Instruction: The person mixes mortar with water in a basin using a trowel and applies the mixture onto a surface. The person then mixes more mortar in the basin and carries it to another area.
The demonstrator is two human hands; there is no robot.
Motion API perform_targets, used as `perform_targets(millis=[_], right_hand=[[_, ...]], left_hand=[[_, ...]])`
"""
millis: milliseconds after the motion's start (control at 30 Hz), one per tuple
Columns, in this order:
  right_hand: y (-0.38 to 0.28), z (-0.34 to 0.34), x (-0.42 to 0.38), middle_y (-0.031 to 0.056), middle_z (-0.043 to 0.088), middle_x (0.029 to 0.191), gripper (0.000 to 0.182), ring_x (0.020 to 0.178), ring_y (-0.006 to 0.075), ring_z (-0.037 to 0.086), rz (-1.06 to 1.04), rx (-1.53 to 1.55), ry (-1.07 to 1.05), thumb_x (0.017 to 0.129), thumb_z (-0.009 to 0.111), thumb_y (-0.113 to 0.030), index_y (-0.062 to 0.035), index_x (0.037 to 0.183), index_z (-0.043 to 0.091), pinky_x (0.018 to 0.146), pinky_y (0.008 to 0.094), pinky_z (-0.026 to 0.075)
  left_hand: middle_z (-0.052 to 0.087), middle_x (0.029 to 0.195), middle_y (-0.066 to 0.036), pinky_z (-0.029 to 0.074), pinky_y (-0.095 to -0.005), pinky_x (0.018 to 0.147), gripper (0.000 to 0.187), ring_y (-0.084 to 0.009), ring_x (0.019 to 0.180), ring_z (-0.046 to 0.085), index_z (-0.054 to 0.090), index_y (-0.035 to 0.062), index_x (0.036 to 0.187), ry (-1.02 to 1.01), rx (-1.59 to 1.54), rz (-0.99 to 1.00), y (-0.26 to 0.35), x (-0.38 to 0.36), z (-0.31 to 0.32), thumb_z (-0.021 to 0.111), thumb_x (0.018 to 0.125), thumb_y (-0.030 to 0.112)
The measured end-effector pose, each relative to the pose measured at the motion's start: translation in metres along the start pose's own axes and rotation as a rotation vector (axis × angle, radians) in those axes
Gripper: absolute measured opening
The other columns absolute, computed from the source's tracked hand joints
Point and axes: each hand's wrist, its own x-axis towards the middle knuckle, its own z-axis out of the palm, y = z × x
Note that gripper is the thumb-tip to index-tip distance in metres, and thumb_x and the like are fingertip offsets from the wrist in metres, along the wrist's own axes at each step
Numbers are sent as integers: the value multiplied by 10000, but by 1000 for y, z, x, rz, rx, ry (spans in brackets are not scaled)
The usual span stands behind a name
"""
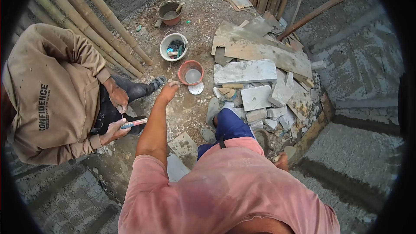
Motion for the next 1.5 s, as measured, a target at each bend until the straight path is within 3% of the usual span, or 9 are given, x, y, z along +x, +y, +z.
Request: perform_targets(millis=[167, 333, 467, 633, 700, 800, 1033, 1333, 1500], right_hand=[[19, 64, 22, 105, 555, 928, 299, 866, 368, 590, 60, 11, 93, 685, 597, -224, -116, 957, 536, 855, 637, 490], [24, 118, 17, 95, 547, 980, 329, 918, 344, 573, 71, 88, 129, 682, 619, -210, -119, 989, 542, 874, 609, 472], [12, 154, -15, 91, 548, 1057, 370, 992, 320, 558, 26, 176, 76, 682, 636, -198, -124, 1036, 554, 897, 574, 459], [-2, 196, -32, 77, 555, 1082, 381, 1058, 288, 537, 94, 207, 197, 684, 656, -208, -142, 1047, 564, 920, 508, 440], [12, 188, 25, 72, 552, 1074, 387, 1033, 286, 535, 69, 262, 129, 682, 665, -224, -144, 1046, 561, 925, 500, 429], [13, 194, 33, 67, 545, 1063, 379, 1000, 279, 527, 2, 295, 86, 684, 670, -226, -146, 1037, 559, 909, 496, 430], [-50, 279, -19, 64, 546, 995, 368, 909, 286, 552, -81, 204, 216, 682, 672, -206, -121, 1024, 566, 846, 474, 465], [-139, 414, -9, 88, 553, 1049, 386, 951, 306, 556, -3, 286, 234, 721, 636, -227, -109, 1078, 549, 854, 503, 474], [-195, 513, -45, 101, 551, 1071, 392, 969, 322, 557, 48, 353, 246, 738, 617, -236, -105, 1098, 537, 851, 521, 480]], left_hand=[[642, 1325, 13, 426, -414, 939, 442, -183, 1171, 600, 564, 192, 1392, 33, -214, -112, 88, 45, -64, 589, 972, 327], [578, 1432, 15, 422, -463, 963, 461, -220, 1215, 583, 497, 214, 1448, 222, -259, -251, 88, 82, -165, 520, 1001, 323], [532, 1488, 4, 419, -484, 982, 476, -239, 1189, 581, 466, 199, 1474, 356, -252, -396, 56, 67, -200, 481, 1017, 334], [548, 1437, -62, 437, -548, 962, 494, -314, 1174, 573, 447, 147, 1481, 315, -341, -704, 4, 56, -195, 462, 1018, 319], [559, 1412, -78, 437, -563, 958, 491, -330, 1157, 578, 446, 148, 1479, 256, -316, -762, 10, 62, -199, 460, 1018, 317], [631, 1242, -7, 467, -463, 813, 372, -221, 1006, 601, 561, 146, 1324, 314, -327, -684, 34, 92, -210, 480, 1004, 318], [525, 1497, 11, 444, -482, 911, 482, -239, 1177, 583, 484, 167, 1453, 335, -206, -435, 128, 187, -255, 466, 1013, 363], [585, 1411, -51, 470, -495, 840, 454, -280, 1085, 607, 563, 138, 1389, 347, -34, -748, 90, 293, -342, 516, 978, 323], [587, 1305, -86, 455, -557, 835, 460, -371, 1055, 586, 505, 179, 1409, 300, -222, -1021, 144, 366, -410, 489, 987, 362]])
